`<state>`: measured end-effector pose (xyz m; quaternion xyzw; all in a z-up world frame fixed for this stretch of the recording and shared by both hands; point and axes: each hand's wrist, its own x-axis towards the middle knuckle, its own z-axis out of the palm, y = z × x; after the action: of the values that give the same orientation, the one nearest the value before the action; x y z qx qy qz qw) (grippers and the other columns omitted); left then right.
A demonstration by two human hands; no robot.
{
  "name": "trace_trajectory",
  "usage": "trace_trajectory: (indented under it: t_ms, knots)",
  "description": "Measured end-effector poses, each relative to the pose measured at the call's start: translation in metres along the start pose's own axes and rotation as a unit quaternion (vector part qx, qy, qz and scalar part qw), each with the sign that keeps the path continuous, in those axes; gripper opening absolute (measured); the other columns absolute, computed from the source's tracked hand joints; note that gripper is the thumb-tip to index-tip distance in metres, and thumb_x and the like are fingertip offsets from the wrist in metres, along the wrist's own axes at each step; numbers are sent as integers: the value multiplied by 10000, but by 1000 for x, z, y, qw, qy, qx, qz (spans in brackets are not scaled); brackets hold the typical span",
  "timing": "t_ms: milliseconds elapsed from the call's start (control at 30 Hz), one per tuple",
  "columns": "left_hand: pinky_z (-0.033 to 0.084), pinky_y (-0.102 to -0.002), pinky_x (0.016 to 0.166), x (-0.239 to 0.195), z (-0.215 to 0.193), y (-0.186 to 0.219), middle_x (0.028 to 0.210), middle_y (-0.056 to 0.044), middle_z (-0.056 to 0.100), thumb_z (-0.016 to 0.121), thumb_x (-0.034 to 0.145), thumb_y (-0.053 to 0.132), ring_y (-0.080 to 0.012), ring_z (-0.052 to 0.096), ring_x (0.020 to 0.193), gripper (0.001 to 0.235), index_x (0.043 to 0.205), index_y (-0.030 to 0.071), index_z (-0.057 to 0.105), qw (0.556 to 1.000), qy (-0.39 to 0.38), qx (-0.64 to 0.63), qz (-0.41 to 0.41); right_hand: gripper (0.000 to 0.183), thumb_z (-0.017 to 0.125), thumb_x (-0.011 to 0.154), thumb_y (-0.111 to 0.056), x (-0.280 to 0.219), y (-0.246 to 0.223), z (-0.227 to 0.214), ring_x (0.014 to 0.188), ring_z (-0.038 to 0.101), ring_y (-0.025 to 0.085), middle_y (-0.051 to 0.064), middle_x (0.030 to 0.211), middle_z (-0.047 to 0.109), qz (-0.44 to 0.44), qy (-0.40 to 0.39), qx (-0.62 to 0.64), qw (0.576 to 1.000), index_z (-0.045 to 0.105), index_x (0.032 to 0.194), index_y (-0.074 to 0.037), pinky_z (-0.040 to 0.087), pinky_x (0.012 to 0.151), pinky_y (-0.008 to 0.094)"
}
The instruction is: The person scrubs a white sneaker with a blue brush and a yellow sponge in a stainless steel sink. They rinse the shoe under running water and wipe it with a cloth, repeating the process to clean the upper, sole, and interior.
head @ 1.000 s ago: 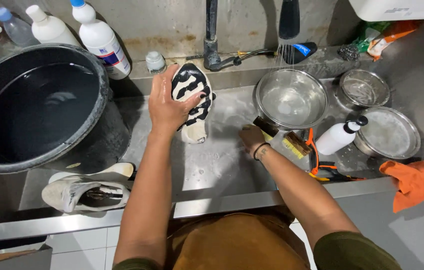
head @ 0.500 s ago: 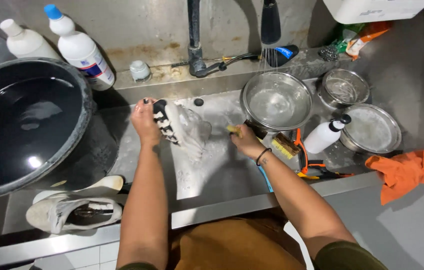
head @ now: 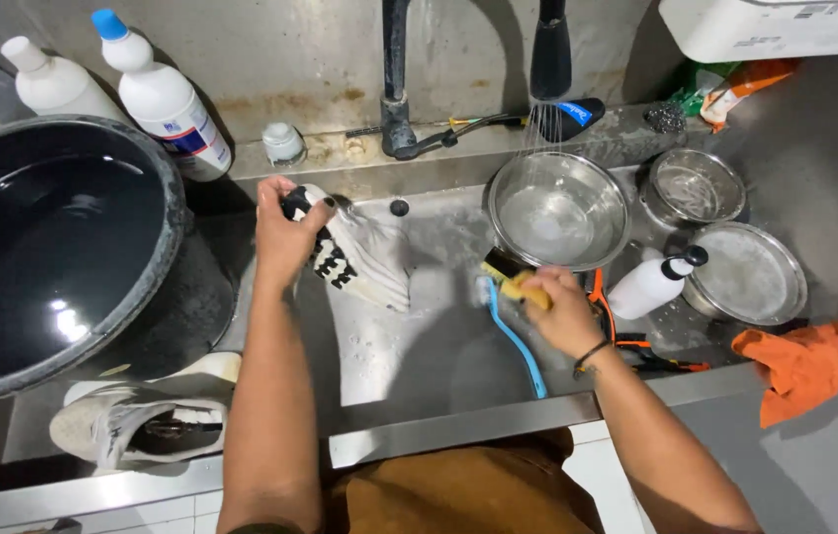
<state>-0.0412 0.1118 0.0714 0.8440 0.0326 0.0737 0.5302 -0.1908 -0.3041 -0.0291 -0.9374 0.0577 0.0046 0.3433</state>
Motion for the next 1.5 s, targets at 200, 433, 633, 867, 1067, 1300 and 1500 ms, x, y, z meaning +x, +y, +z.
trace_trajectory:
  t_ms: [200,433,633,867,1067,1300,1500]
  knots:
    - [357,-370,1029,20,11,-40,1098,-106,542,608,693,151,-252,491,1132,437,1110,71,507,952,-73,-248,163,339,768,813,-94,92,56,-24,1132,618,386,148,1204,514,-33,197,12,980,711,1139,-168,577,891,368]
    - [451,-346,969,12,29,-115,1014,-113,601,479,849,182,-269,581,1040,239,1011,128,646,945,10,-319,-77,238,698,818,-320,173,57,2,1047,721,360,145,1004,752,33,5,-173,984,795,1019,-240,572,928,413]
    - [506,-416,944,-7,51,-146,1027,-63,704,718,936,204,-230,652,1039,94,1017,172,684,993,66,-80,-57,343,628,870,-350,68,-122,21,1141,666,417,202,1143,700,-38,-60,-72,995,756,1143,-186,528,1013,481]
    - [507,-566,950,-61,79,-21,1162,-84,631,768,798,477,-327,570,1190,503,1200,186,687,933,-137,330,48,128,651,864,-192,54,-64,144,979,608,312,81,975,581,-305,-89,24,948,685,936,-92,520,807,339]
    - [534,-591,977,-75,82,-4,1350,-253,457,714,882,168,-487,558,1234,585,1362,4,423,921,-223,308,-83,149,582,939,-175,40,-50,142,1029,551,275,48,1051,554,-417,-43,-149,896,656,956,-47,456,929,372]
    - [583,-553,899,-28,53,-37,1092,-206,713,622,876,119,-441,703,1060,373,1241,86,687,958,-193,206,40,172,560,1015,-247,60,-92,191,1027,606,185,-2,1005,587,-454,72,-189,868,651,904,-152,476,968,290]
    - [415,-597,1106,9,17,-49,1307,-298,655,576,906,229,-516,541,1292,494,1323,-26,646,966,-255,49,-9,397,566,971,-415,114,-97,277,770,713,229,71,726,729,-384,-290,-431,763,682,690,-160,409,1120,500]
